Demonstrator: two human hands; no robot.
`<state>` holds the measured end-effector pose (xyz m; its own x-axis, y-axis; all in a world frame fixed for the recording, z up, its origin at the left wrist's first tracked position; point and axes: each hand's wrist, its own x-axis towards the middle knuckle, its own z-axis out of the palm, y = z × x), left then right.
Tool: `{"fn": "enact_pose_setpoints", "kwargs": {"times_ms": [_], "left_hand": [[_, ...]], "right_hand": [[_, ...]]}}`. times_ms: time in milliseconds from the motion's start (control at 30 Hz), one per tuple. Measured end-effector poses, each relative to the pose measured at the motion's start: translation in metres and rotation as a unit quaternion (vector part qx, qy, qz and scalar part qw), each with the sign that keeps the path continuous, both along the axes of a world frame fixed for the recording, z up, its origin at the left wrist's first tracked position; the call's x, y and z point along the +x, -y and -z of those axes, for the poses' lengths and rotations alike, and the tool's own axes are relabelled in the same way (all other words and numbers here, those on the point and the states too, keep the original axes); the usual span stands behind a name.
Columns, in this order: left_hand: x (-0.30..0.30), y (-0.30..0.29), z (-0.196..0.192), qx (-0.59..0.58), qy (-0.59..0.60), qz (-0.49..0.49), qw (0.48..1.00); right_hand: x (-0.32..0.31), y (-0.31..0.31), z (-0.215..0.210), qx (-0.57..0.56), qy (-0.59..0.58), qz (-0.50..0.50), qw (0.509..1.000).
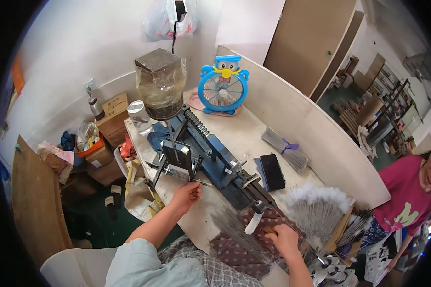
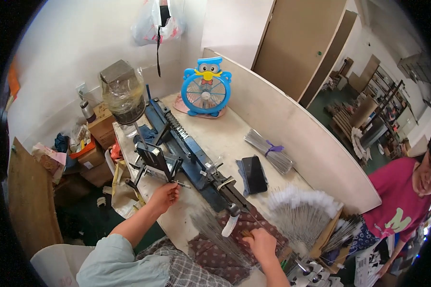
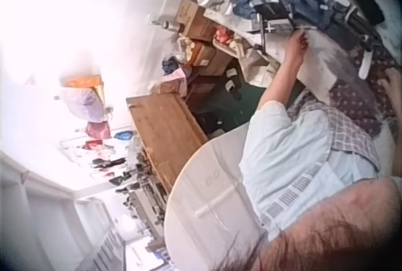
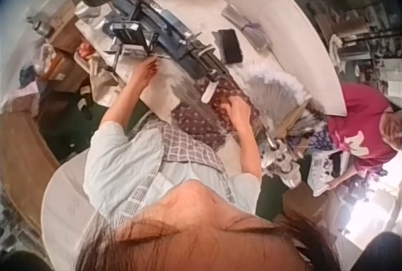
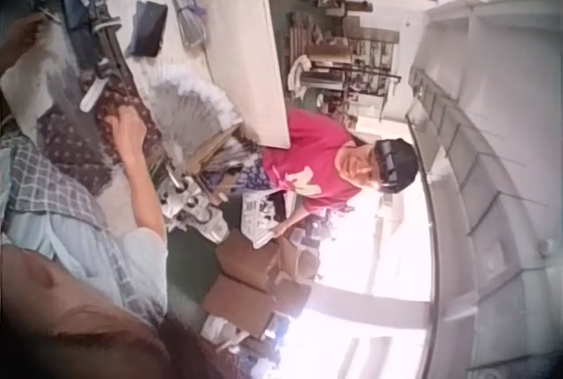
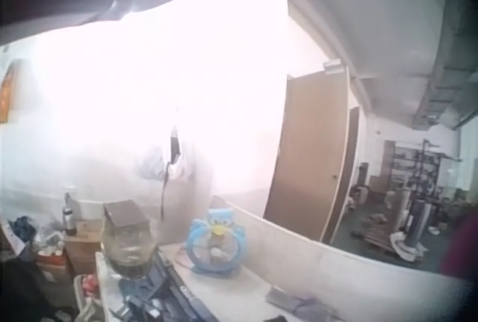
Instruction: Assembling small industrial or cosmetic brushes using a manual alignment jig and adhesive.
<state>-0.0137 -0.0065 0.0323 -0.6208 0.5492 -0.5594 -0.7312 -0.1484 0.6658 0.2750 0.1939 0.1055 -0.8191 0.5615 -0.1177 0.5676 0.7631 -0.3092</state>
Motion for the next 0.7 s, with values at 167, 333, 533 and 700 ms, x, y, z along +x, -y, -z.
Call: {"fn": "enact_pose_setpoints", "kwargs": {"times_ms": [167,333,533,700], "left_hand": [[0.032,-0.024,-0.002,-0.002,-0.095,-0.018,0.995],[0.141,-0.065,-0.066,0.090,-0.148,0.266,0.948],[0.184,-0.126,-0.056,0.124,-0.148,0.300,0.934],[0.196,-0.128,-0.049,0.113,-0.178,0.304,0.929]], "right_hand": [[0.025,0.017,-0.049,-0.004,-0.129,-0.026,0.991],[0.024,-0.022,-0.066,0.039,-0.229,-0.009,0.973],[0.053,-0.029,-0.044,-0.161,-0.270,0.117,0.942],[0.069,-0.031,-0.043,-0.147,-0.270,0.115,0.945]]}}
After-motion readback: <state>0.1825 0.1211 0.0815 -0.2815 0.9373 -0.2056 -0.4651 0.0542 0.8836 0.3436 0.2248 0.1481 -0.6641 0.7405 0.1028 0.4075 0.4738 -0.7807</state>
